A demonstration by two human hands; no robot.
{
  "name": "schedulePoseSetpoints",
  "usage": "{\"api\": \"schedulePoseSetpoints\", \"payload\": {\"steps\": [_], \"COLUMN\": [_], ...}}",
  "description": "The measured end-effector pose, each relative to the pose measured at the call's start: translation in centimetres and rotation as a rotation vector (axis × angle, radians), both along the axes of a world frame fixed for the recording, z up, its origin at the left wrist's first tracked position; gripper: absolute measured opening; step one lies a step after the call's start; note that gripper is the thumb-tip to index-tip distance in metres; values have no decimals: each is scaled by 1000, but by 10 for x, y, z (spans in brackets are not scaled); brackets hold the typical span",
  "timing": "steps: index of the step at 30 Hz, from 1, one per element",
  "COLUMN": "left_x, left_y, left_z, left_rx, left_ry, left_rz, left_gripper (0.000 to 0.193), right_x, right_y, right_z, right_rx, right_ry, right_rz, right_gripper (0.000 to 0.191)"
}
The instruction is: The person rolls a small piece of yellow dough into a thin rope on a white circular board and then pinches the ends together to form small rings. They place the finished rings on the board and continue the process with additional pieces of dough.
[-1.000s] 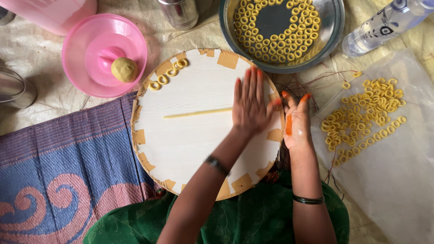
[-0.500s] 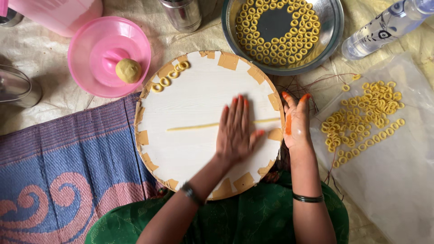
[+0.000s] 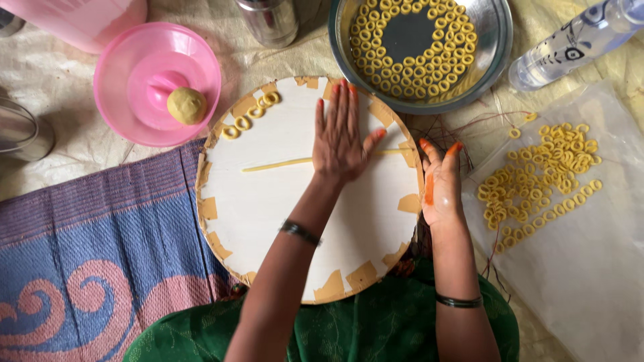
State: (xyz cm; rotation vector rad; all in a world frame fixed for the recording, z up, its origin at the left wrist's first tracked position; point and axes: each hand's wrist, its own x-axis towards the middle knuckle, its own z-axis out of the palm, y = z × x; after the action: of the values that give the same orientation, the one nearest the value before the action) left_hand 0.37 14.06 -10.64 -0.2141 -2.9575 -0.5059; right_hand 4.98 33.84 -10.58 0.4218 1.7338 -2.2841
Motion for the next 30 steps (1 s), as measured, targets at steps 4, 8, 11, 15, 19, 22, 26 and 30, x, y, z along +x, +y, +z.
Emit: {"api": "schedulePoseSetpoints", "payload": {"steps": [4,8,11,15,19,22,26,30], "left_x": [-11,43,102,157,132,80,28,10], "left_y": [1,9,15,13,16,18,12,-32], "left_z": [2,2,7,13,7,2,6,11], "left_rx": [-21,-69,-144,-7,-13,-37,-4,-51], "left_ry": [-23,-54,-137,-149,-100,-31,-76,-52], "left_rz": [12,-79,-170,-238,-180,-83,-14,52], "left_gripper": [96,96,97,95,95,95,93,92], "right_x": [-2,3,5,9,9,7,6,7], "right_y": [0,3,3,3,0,-1,-4,-7], "right_z": [0,-3,-3,1,4,6,9,11], "right_rx": [-92,-62,-76,-100,-61,-30,-5,-20], "right_ry": [-42,-27,-28,-92,-72,-48,-38,-22], "right_rz": [-17,-17,-4,-6,-2,10,8,16], "right_gripper": [115,116,115,111,112,113,114,113]}}
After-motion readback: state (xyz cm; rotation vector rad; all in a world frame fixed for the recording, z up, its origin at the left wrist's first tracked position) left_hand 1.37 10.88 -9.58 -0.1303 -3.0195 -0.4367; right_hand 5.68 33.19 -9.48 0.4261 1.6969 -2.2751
